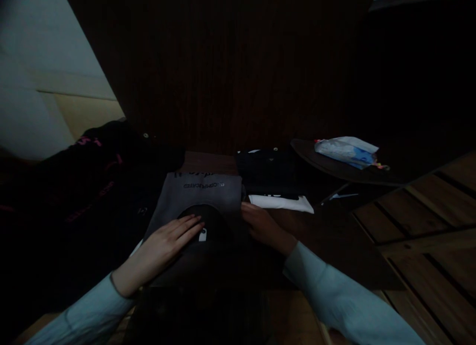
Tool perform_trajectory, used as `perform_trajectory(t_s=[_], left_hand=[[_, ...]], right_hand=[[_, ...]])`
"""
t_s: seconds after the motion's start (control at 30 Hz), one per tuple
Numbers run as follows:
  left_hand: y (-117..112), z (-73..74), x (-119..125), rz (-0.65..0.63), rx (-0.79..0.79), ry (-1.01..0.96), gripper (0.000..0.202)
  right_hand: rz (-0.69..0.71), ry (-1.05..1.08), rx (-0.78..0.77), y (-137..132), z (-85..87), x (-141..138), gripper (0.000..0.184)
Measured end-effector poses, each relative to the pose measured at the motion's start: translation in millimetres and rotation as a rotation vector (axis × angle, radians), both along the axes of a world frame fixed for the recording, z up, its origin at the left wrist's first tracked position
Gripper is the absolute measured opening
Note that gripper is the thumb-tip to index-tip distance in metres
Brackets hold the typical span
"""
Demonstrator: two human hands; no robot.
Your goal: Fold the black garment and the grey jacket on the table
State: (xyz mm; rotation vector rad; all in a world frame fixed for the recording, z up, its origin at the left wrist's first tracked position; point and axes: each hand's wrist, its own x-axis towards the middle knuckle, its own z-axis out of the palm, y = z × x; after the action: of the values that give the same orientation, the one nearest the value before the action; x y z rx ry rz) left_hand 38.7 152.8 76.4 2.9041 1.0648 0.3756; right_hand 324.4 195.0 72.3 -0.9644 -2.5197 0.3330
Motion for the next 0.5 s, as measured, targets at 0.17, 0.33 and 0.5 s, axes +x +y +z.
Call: perform_trajectory(t_s=[0.17, 0.33, 0.5], left_hand=[[3.1, 5.1, 2.4, 0.016, -0.116, -0.124, 0.048], [-0.2, 5.4, -6.2, 0.024, -0.100, -0.268, 0.035], [-5.8, -1.4, -11.9, -0.021, -0.147, -0.286, 0.033]], right_hand=[[0.047, 0.016, -0.042, 26.5, -13.1, -17.1, 0.019], [-0.072, 0.098, -0.102, 53.7, -23.1, -18.9, 0.021], [-0.235, 0.360, -0.331, 67.3, -27.7, -21.0, 0.022]])
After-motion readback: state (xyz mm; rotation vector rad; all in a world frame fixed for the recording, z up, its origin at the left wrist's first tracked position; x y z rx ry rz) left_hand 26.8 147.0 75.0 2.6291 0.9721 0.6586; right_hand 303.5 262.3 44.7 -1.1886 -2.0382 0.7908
